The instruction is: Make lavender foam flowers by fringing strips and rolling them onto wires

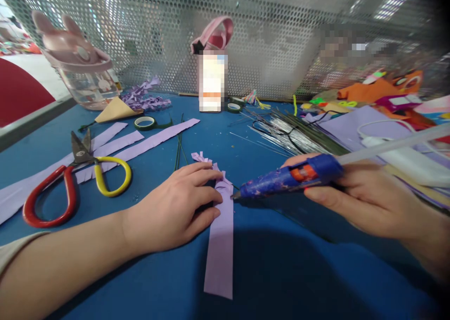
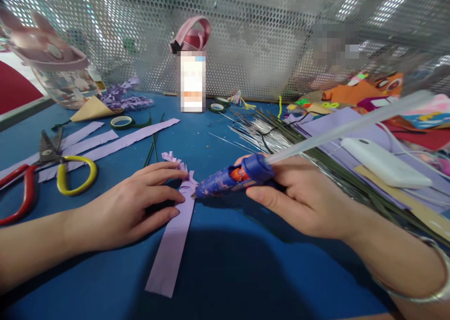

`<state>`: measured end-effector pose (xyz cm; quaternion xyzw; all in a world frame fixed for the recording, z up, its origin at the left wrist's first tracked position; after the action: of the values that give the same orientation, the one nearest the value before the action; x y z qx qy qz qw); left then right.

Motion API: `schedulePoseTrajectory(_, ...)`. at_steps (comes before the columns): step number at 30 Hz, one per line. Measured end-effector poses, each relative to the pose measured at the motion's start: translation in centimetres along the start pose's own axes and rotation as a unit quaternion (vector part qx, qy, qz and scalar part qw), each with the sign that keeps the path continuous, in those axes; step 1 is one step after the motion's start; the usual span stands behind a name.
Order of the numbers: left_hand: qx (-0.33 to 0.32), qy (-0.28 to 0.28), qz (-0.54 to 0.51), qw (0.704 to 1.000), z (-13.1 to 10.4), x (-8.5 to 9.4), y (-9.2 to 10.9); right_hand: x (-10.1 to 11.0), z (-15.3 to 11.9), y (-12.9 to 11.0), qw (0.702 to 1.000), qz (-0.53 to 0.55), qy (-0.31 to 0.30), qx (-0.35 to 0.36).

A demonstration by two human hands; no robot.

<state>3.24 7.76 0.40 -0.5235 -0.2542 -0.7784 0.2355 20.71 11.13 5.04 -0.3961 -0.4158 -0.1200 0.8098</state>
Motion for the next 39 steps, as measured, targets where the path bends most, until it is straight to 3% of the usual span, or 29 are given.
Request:
schedulePoseTrajectory(3,0.004,-0.003,0.0,1.0,0.0,0.0,0.0,-1.6,0.0,-1.0,0.994,-0.04,-0.073,0.069)
schedulePoseTrajectory(11,0.001,0.0,-0.008,1.0,0.0,0.0,0.0,-0.3,-0.3,-1.2,0.993,-0.076,-0.007,0.091)
schedulePoseTrajectory(17,-0.002,0.007,-0.009,1.0,0.0,0.1,0.0,-1.6,-0.1,-1.4,0.993,-0.014,-0.077,0.092)
schedulePoseTrajectory(23,0.008,-0.01,-0.018,1.0,0.0,-0.1,-0.2,-0.6,0.3,0.8,0.997,-0.053,-0.013,0.051)
schedulePoseTrajectory(29,0.028,-0.016,-0.022,0.999,-0.1,-0.1,-0.3,1.8,0.2,5.4,0.987,0.105,0.088,-0.081)
schedulePoseTrajectory(31,0.031,-0.011,-0.027,0.999,-0.2,0.0,-0.3,2.9,0.6,7.2,0.979,0.105,0.14,-0.106)
schedulePoseTrajectory(35,0.036,-0.003,-0.031,0.999,-0.2,0.1,-0.4,4.2,3.3,9.3,0.978,-0.026,0.193,-0.078)
schedulePoseTrajectory(39,0.042,-0.009,-0.036,0.998,-0.2,0.0,-0.3,1.8,7.4,10.8,0.987,-0.088,0.134,0.002)
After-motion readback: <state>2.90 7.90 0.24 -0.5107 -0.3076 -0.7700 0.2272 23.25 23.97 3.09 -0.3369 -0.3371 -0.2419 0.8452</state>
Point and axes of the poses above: each hand's wrist, its own z-axis towards the middle knuckle, its own x-axis out of the back of the hand, y = z × x, the point moved 9 cm from there along z, towards the middle knuckle, and after that the axes turned 12 degrees about z, right-handed, at the moved point
